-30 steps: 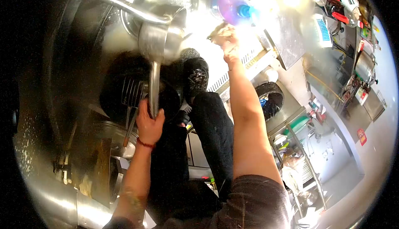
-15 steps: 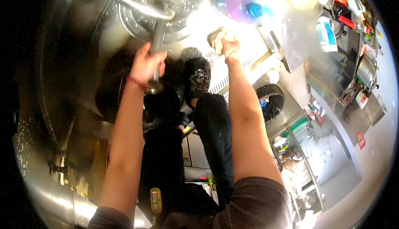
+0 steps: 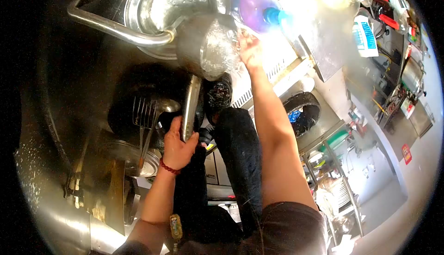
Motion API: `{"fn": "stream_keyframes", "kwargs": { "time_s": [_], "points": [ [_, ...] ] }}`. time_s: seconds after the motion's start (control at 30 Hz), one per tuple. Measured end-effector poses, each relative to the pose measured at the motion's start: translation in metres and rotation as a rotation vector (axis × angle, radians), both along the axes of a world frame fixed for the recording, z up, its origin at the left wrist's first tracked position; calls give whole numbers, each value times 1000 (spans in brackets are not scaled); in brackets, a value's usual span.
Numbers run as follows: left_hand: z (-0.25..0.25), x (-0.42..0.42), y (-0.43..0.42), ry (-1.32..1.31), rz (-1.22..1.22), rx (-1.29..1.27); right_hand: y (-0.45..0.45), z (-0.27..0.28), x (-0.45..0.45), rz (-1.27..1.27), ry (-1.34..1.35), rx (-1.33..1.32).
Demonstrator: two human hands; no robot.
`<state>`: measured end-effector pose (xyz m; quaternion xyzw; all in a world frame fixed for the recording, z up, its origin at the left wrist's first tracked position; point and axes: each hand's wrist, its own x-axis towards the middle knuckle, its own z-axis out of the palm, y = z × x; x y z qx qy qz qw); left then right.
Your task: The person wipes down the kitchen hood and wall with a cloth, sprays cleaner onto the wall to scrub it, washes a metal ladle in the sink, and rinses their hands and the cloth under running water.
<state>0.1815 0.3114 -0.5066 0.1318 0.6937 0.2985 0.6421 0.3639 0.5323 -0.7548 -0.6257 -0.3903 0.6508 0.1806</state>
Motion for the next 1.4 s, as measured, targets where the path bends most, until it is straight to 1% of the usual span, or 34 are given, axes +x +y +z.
{"fn": "stream_keyframes", "kwargs": {
  "time_s": [0.03,0.07,0.1,0.13,0.17,0.2,0.23,0.27,0.33,0.4,0.43,0.47,0.5,0.57,0.63,0.67,0.7,0.73,0.77,0.8,0.83,0.9,0.93,0.97,1.03,1.07,1.1,1.13,1.2,1.23,1.27,1.3,1.33,1.4],
  "points": [
    [4,3,1,-39,4,-32,-12,7,16,-123,249,104],
    [7,6,2,19,-53,-3,-27,28,21,-54,59,181],
    [8,9,4,79,-111,31,-40,37,22,103,-253,383],
    [6,12,5,81,-111,39,-53,31,24,219,-528,604],
    [4,14,4,132,-139,43,-59,13,26,305,-723,759],
    [3,17,2,179,-165,40,-59,-7,30,378,-897,881],
    [2,19,2,180,-169,34,-54,-27,35,412,-993,962],
    [-1,17,4,151,-144,30,-42,-43,37,408,-1000,1010],
    [-4,15,6,116,-119,21,-16,-79,63,201,-576,650],
    [-2,15,4,73,-92,4,18,29,33,222,-545,440],
    [-5,15,5,84,-78,27,11,60,30,301,-567,505],
    [-4,15,4,94,-72,38,1,59,32,302,-617,748],
    [0,17,3,93,-70,35,-17,49,39,305,-670,976],
    [3,18,4,54,-119,-11,-54,3,37,-667,188,39],
    [-5,22,3,141,-210,33,-50,-23,22,-606,-10,-56],
    [-7,23,2,136,-184,50,-53,-81,49,-577,118,-80],
    [-9,24,0,126,-192,39,-62,-108,70,-551,236,-110],
    [-11,26,-2,86,-148,6,-58,-85,63,-302,208,250],
    [-10,26,-3,48,-106,-20,-52,-68,62,-159,193,429],
    [-7,24,1,79,-104,-3,-46,-49,60,-37,183,615],
    [-8,21,3,91,-95,10,-37,-41,74,285,-242,496],
    [-3,16,-1,143,-143,9,-19,83,19,874,-942,420],
    [-1,18,-3,145,-140,13,-39,82,15,921,-1042,717],
    [-2,18,-5,132,-137,10,-55,64,20,948,-1132,1023],
    [-9,20,-7,128,-135,9,-86,-45,52,1074,-976,840],
    [-11,23,-8,120,-128,17,-77,-61,48,1028,-853,737],
    [-11,23,-10,111,-124,20,-63,-60,38,878,-694,642],
    [-7,21,-13,108,-126,5,-51,-54,32,689,-480,572],
    [1,21,-10,116,-148,26,-24,-16,31,363,-59,454],
    [-1,19,-5,133,-155,59,-12,5,29,293,28,413],
    [0,20,-8,155,-143,72,-11,41,29,199,-12,246],
    [1,19,-9,154,-140,70,-12,61,33,105,-55,68],
    [2,18,-11,124,-141,51,-17,59,32,107,-57,64],
    [-2,19,-9,95,-142,38,-43,29,33,248,-819,797]
  ]
}}
